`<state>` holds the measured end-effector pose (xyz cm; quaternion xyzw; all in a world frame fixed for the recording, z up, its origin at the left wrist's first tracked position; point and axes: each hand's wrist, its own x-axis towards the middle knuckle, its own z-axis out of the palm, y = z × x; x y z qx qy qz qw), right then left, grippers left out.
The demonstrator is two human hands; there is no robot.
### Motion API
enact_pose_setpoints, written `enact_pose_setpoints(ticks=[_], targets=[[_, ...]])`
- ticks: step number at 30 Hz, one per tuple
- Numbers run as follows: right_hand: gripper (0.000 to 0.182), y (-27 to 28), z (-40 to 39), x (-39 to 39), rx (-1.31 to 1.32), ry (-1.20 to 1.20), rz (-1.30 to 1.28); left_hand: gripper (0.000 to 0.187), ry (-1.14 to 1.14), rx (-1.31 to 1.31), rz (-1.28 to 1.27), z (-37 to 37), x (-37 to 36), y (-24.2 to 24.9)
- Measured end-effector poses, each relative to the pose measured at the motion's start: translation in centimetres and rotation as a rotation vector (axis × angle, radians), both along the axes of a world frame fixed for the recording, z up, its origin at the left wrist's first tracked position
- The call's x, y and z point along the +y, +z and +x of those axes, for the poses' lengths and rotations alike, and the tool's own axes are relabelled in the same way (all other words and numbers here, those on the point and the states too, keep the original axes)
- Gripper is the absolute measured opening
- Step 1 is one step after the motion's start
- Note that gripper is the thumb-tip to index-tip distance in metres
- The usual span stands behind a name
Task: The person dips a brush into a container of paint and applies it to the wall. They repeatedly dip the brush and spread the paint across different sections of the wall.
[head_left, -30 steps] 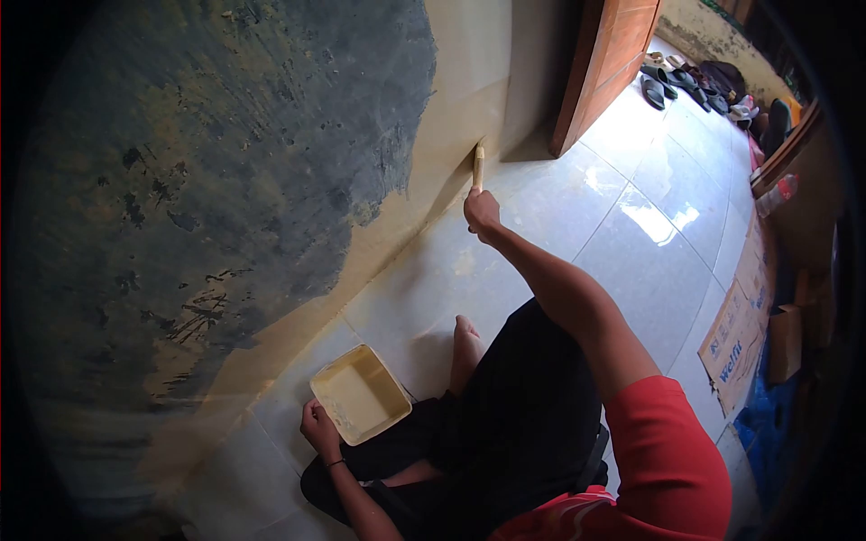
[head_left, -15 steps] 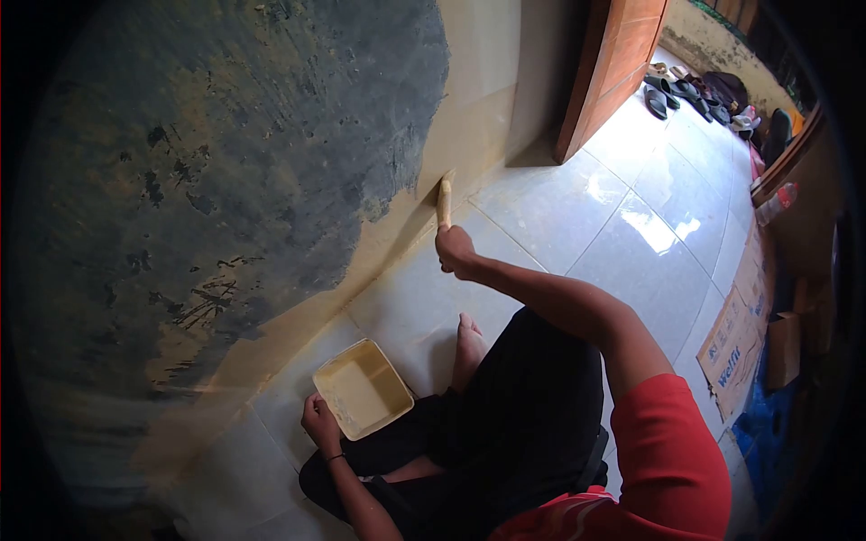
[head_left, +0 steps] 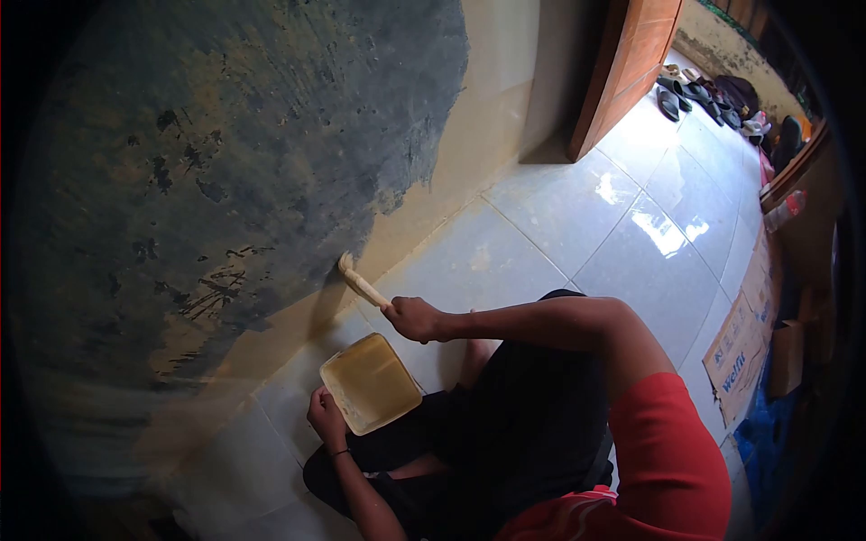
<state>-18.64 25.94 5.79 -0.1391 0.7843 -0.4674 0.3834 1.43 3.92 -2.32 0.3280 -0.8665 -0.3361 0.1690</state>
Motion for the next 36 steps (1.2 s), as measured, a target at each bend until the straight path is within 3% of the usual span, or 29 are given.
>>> enact_pose_setpoints(ticks=[3,5,9,10,11,14,15,16,21,27,31,33,36], targets=[[0.047,-0.5,-1.2,0.1,0.026,0.134,0.051,0.021,-0.008,0.018,-0.004,-0.1,0.0,0.0],[0.048,-0.9,-3.5,0.6,0.134,0.510,0.179,0.021,-0.004,0.018,0.000,-0.1,0.2,0.2],[0.043,-2.3,-8.0,2.8,0.453,0.845,0.317,0.021,0.010,0.001,-0.008,-0.2,0.3,0.5],[0.043,-3.0,-8.9,4.2,0.449,0.719,0.372,0.021,0.008,0.000,-0.001,-0.2,0.3,0.7],[0.043,-3.1,-9.9,5.7,0.610,0.696,0.405,0.022,0.007,-0.002,0.006,-0.2,0.4,0.6],[0.042,-1.3,-12.8,10.1,0.594,0.556,0.653,0.022,0.000,-0.006,0.018,-0.1,0.1,0.3],[0.043,-1.0,-13.8,11.8,0.578,0.519,0.684,0.022,0.000,-0.006,0.019,-0.1,0.1,0.4],[0.044,-0.7,-14.6,13.0,0.346,0.300,0.742,0.022,0.004,-0.022,0.033,-0.2,0.1,0.5],[0.032,-3.5,-16.3,19.6,-0.031,-0.253,0.382,0.023,0.011,-0.038,0.048,-0.2,0.0,0.3],[0.028,-4.5,-15.7,21.7,-0.359,-0.534,-0.044,0.022,-0.009,-0.036,0.009,-0.2,0.1,0.2],[0.030,-6.0,-16.5,22.8,-0.397,-0.628,-0.101,0.022,-0.002,-0.047,0.005,-0.3,0.1,0.5],[0.025,-7.4,-17.3,23.1,-0.309,-0.854,-0.241,0.022,-0.003,-0.050,0.006,-0.3,0.1,0.3],[0.026,-7.9,-18.1,22.0,-0.203,-0.986,-0.154,0.022,0.003,-0.057,0.026,-0.4,0.0,0.2]])
